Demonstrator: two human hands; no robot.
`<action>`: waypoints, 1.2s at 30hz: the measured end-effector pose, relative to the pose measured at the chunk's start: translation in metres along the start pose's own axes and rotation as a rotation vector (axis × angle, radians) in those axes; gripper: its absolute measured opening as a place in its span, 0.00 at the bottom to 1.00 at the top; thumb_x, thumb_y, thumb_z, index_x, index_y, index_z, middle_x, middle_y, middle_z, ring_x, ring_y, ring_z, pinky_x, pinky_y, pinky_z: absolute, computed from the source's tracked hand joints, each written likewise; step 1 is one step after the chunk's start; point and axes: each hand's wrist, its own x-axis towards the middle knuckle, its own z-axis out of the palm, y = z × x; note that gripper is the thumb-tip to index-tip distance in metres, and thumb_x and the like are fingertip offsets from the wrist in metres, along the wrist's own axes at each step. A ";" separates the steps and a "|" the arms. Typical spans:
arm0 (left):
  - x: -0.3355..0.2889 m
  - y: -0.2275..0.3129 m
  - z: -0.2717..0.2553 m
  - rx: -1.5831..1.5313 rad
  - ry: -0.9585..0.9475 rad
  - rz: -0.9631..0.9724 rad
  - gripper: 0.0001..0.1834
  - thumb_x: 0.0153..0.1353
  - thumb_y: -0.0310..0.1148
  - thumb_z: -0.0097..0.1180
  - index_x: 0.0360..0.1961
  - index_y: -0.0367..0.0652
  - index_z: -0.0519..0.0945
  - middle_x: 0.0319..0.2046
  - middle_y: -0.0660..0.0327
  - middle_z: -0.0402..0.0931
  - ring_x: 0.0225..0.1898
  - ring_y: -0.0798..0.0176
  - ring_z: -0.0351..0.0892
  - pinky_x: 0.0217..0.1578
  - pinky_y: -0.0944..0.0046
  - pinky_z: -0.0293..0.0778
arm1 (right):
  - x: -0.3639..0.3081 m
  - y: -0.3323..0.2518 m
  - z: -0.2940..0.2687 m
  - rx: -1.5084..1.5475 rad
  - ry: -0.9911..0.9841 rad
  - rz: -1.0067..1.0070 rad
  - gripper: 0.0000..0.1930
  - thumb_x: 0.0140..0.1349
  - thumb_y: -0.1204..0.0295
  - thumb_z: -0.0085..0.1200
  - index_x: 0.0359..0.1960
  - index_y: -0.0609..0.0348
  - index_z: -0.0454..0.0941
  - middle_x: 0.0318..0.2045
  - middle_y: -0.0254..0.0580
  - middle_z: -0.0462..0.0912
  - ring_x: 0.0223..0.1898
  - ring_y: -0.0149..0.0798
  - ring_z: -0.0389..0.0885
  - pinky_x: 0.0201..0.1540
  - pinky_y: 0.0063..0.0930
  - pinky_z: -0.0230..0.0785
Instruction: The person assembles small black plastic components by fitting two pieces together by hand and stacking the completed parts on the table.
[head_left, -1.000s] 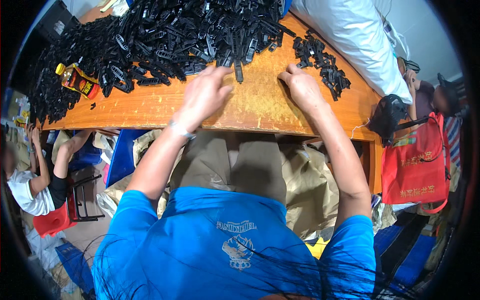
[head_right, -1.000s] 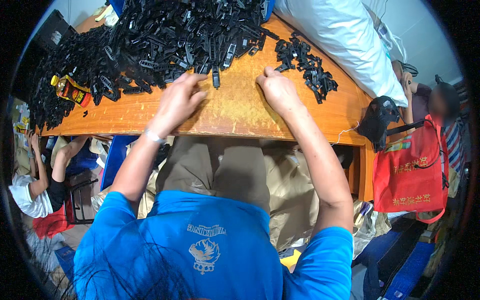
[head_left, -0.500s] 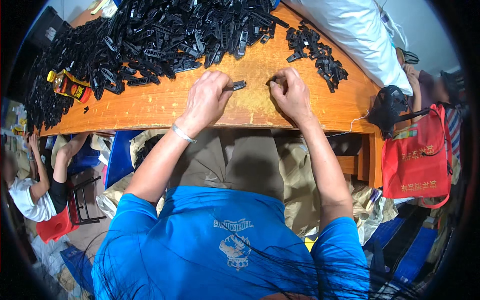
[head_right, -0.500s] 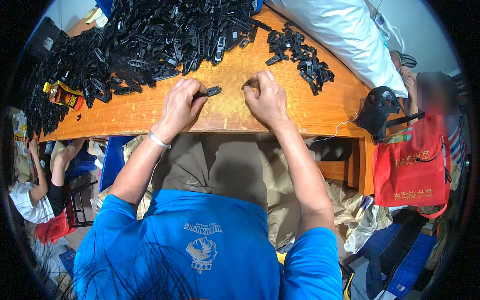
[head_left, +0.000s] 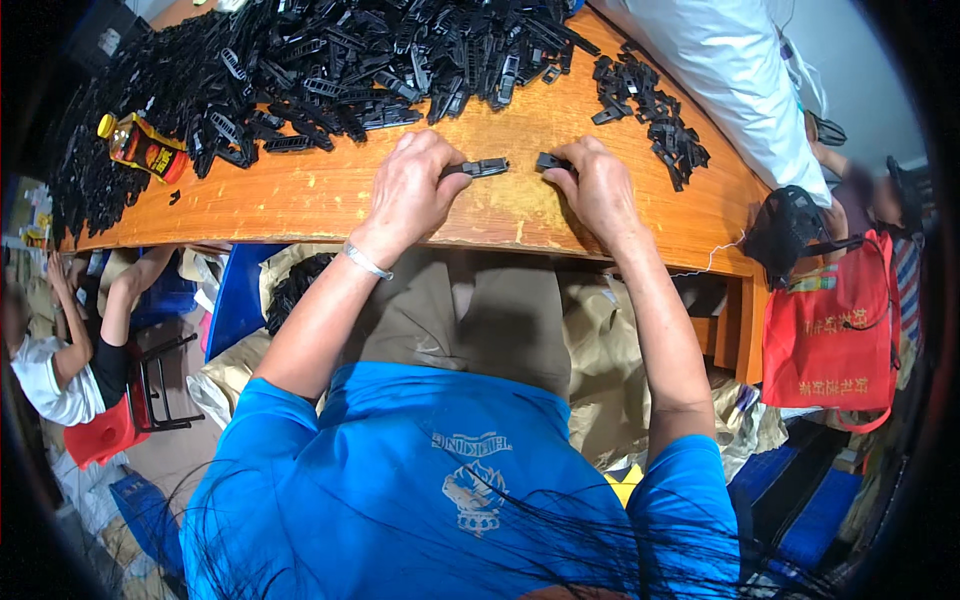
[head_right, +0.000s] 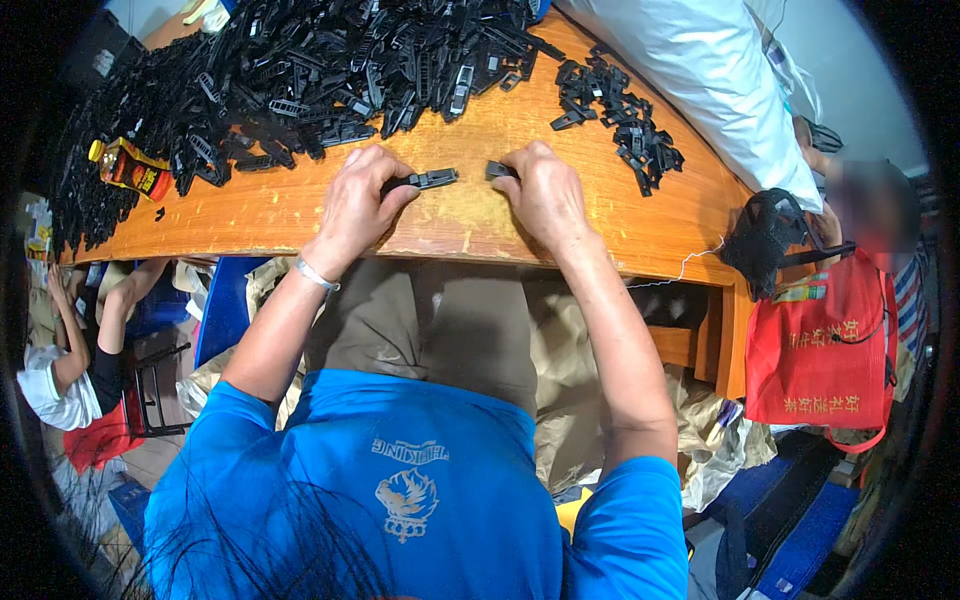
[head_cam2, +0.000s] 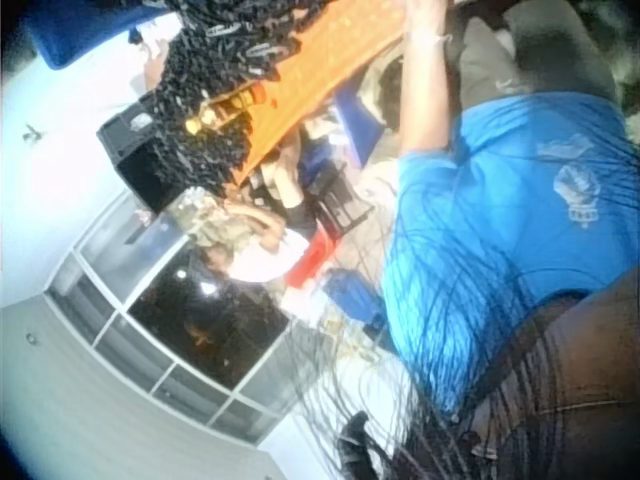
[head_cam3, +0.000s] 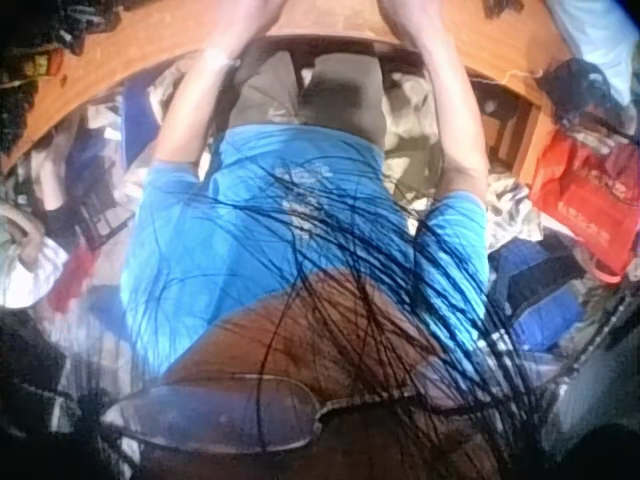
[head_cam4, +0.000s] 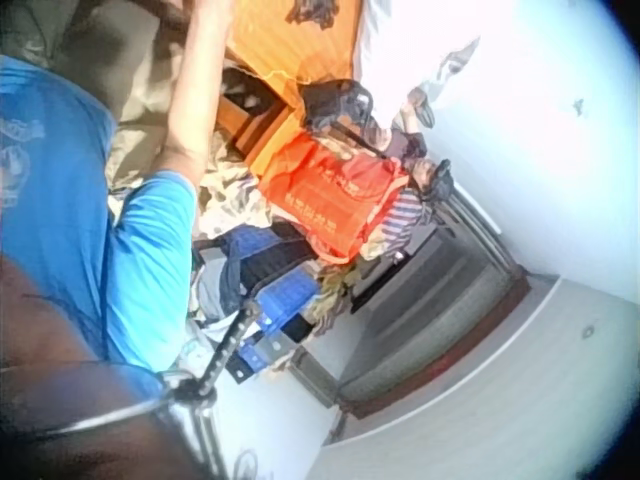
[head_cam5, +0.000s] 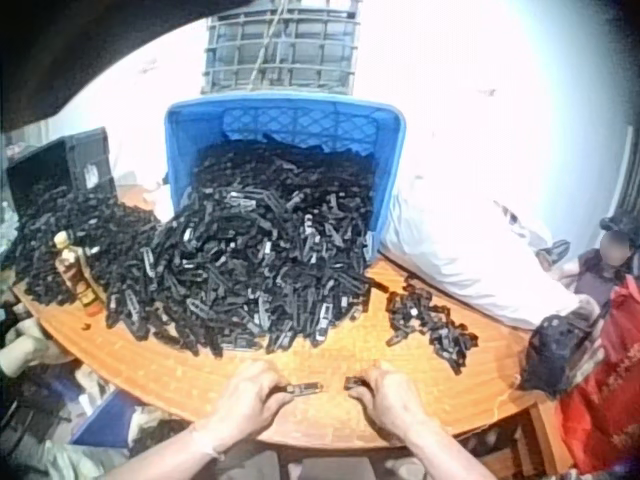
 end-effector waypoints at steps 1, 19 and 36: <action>0.000 0.000 0.000 0.003 0.003 -0.002 0.10 0.56 0.28 0.74 0.37 0.38 0.87 0.37 0.54 0.81 0.45 0.46 0.80 0.47 0.50 0.76 | 0.001 -0.007 0.003 0.003 -0.006 -0.005 0.11 0.62 0.67 0.71 0.43 0.57 0.91 0.44 0.52 0.85 0.44 0.57 0.87 0.47 0.48 0.80; -0.015 -0.014 -0.035 0.061 -0.041 -0.052 0.09 0.57 0.27 0.73 0.36 0.37 0.85 0.35 0.52 0.79 0.42 0.44 0.81 0.44 0.49 0.76 | 0.040 -0.062 0.058 0.217 -0.044 -0.452 0.11 0.60 0.64 0.72 0.42 0.53 0.90 0.36 0.42 0.82 0.39 0.51 0.85 0.41 0.43 0.79; 0.049 -0.009 -0.017 0.355 0.053 -0.121 0.20 0.62 0.35 0.72 0.54 0.42 0.85 0.46 0.51 0.81 0.50 0.44 0.84 0.51 0.49 0.81 | 0.056 0.088 -0.010 -0.339 0.140 0.014 0.14 0.67 0.75 0.59 0.52 0.54 0.89 0.54 0.54 0.82 0.46 0.59 0.88 0.51 0.49 0.81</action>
